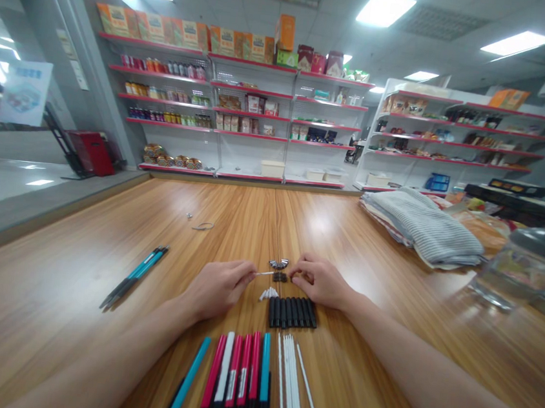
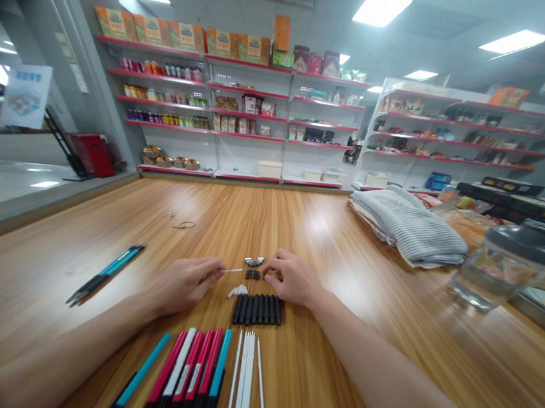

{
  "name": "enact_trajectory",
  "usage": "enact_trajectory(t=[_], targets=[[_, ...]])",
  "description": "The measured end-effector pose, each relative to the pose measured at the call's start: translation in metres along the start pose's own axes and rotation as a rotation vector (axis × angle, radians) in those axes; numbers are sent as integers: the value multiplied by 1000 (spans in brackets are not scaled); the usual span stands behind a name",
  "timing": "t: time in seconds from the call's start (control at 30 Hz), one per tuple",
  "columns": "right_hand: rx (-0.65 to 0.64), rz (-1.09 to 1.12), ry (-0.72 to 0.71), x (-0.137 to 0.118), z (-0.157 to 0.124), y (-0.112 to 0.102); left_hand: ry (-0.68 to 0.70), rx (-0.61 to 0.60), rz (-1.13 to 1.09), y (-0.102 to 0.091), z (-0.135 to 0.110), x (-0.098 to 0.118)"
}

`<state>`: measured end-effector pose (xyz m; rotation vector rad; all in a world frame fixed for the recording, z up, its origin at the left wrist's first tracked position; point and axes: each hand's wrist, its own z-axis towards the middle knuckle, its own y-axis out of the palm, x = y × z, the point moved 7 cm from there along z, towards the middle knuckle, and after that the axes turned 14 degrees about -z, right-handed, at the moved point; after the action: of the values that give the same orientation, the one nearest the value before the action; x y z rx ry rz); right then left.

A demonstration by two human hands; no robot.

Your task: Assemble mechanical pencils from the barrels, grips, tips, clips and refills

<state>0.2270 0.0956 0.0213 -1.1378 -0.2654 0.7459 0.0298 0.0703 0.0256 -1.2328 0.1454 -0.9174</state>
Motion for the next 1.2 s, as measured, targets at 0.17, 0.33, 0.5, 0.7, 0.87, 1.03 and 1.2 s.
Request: enact_trajectory(t=[0.17,0.33,0.5,0.7,0.87,1.03,1.2], targets=[[1,-15,7,1,0,0,6,-8,19,0,1,0],[6,-34,-2,0,0,0,7,-16,10,0,1,1],[12,-51,8,1,1,0,22,-23,5,0,1,3],[117,-51,4,-8,2,-10,52,-26,30,1,1,6],[236,20,-71,-31,0,-22,56,-39,57,2,1,8],[244,13,-93,-41,-1,-25,55,-31,65,2,1,10],[229,14,-74,-42,-2,-25,61,-20,61,2,1,11]])
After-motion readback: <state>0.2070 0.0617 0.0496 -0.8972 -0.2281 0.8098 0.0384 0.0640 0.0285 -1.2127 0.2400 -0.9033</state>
